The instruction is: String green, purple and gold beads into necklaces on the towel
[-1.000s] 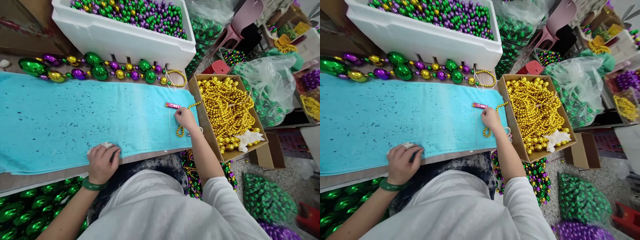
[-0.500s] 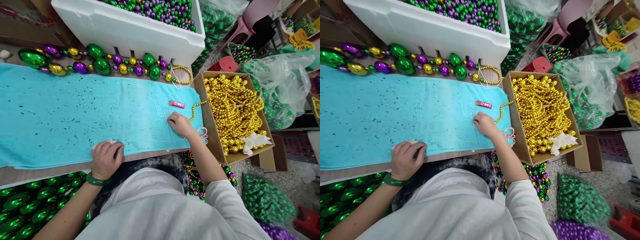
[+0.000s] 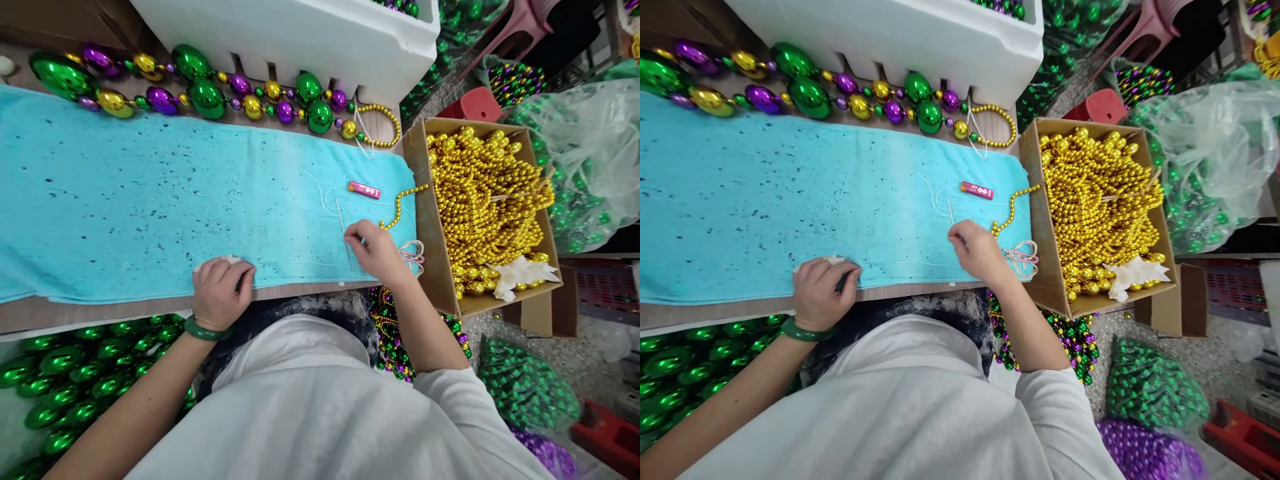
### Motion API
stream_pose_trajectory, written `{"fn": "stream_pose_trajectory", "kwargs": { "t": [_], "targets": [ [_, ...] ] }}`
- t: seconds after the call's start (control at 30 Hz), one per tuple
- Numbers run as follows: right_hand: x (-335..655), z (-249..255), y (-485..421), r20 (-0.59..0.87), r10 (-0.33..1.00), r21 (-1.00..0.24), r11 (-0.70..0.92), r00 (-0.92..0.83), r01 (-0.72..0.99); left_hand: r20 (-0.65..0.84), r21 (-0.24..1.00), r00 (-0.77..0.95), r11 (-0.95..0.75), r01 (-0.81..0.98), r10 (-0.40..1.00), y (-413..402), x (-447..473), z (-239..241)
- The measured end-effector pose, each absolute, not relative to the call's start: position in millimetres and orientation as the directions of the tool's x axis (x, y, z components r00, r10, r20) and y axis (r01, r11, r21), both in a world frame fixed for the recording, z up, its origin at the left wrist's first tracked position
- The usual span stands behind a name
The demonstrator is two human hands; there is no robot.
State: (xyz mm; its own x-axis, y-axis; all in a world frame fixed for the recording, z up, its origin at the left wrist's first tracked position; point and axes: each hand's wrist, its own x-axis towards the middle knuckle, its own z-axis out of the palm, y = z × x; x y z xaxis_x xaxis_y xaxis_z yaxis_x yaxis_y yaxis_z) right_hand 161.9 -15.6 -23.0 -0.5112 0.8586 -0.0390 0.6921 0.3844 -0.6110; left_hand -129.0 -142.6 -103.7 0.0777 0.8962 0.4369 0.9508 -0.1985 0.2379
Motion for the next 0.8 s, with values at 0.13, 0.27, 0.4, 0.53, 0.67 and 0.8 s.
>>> {"fn": "stream_pose_trajectory", "kwargs": {
  "t": [0.13,0.27,0.4,0.53,0.67,0.8],
  "targets": [
    [137.6,-36.0,-49.8,-0.203,0.736,-0.483,0.499,-0.646,0.72,0.448,0.228,0.079,-0.199,0.953,0.891,-142.7,-129.3,-105.4],
    [127.7,-46.7,-58.8,-0.335,0.71,-0.297,0.545,-0.62,0.784,0.442,0.221,0.078,-0.192,0.956,0.894,-142.3,-129.2,-105.3],
    [126.5,-49.3,-56.3,-0.354,0.719,-0.272,0.532,-0.598,0.802,0.438,0.214,0.077,-0.187,0.959,0.896,-142.3,-129.5,-105.2],
    [124.4,-52.1,-57.7,-0.34,0.745,-0.276,0.505,-0.574,0.818,0.434,0.224,0.073,-0.186,0.957,0.898,-142.9,-130.3,-106.0],
    [122.2,-56.5,-62.2,-0.327,0.742,-0.222,0.542,-0.586,0.811,0.411,0.244,0.056,-0.169,0.955,0.91,-142.9,-130.4,-106.1],
    [123.9,-57.0,-63.7,-0.28,0.758,-0.25,0.535,-0.589,0.807,0.4,0.238,0.079,-0.186,0.953,0.913,-142.5,-130.2,-104.0]
  ]
}}
